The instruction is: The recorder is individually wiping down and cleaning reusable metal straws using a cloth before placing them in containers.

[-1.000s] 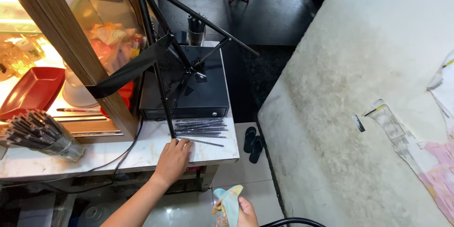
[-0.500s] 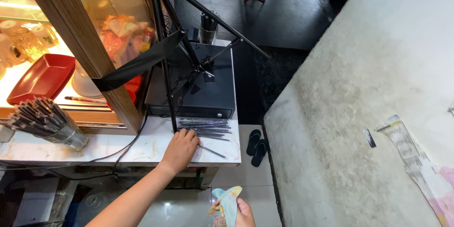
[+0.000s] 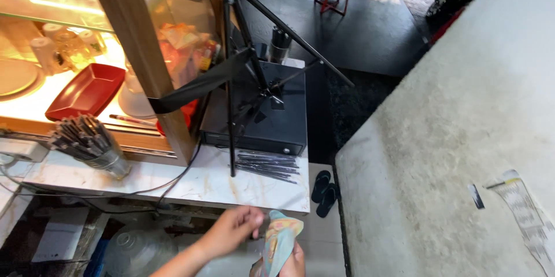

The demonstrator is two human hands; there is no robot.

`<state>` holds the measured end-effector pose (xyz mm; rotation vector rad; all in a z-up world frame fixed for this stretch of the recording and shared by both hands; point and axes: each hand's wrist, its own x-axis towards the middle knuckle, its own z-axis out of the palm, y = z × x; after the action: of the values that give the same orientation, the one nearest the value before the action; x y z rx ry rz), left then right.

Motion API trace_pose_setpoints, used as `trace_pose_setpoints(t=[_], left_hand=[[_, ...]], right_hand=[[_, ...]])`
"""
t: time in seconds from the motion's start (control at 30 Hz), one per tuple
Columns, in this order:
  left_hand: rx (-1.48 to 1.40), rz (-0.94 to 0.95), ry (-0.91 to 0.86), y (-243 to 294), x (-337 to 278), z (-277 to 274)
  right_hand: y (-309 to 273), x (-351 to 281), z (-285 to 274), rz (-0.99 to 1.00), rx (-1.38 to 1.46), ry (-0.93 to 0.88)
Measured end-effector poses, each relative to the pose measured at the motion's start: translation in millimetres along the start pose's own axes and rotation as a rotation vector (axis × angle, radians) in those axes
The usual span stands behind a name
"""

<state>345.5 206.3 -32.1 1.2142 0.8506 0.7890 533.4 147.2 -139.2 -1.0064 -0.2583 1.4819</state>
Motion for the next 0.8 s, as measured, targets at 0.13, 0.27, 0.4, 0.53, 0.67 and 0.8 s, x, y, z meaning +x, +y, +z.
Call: trace_pose_setpoints(t=[0.13,0.27,0.4,0.53,0.67,0.8], left_hand=[[-0.117,-0.126,0.051,-67,-33,-4],[-0.213,-0.071,0.061,-122,-56,-31],[-0.194,0.021,0.091,-125,-88,-60],[-0.113,-0.186,0.125,-149,-119,-104],[-0.173,-0.223,0.228,-211,-154,-154],[-0.012,-0.243,0.303,-246,-192,-213]], right_hand=[[30,12,-7,0.039,-0.137,-0.160],[51,13,0,0.186,-0.299,-0.349],[65,4,21,0.213,-0.261,-0.386],[48,-13,63,0.198,-0.289,-0.412],[32,-44,107,0.178,-0.217,-0.270],[-24,-82,155,0.084,-0.093,-0.144]])
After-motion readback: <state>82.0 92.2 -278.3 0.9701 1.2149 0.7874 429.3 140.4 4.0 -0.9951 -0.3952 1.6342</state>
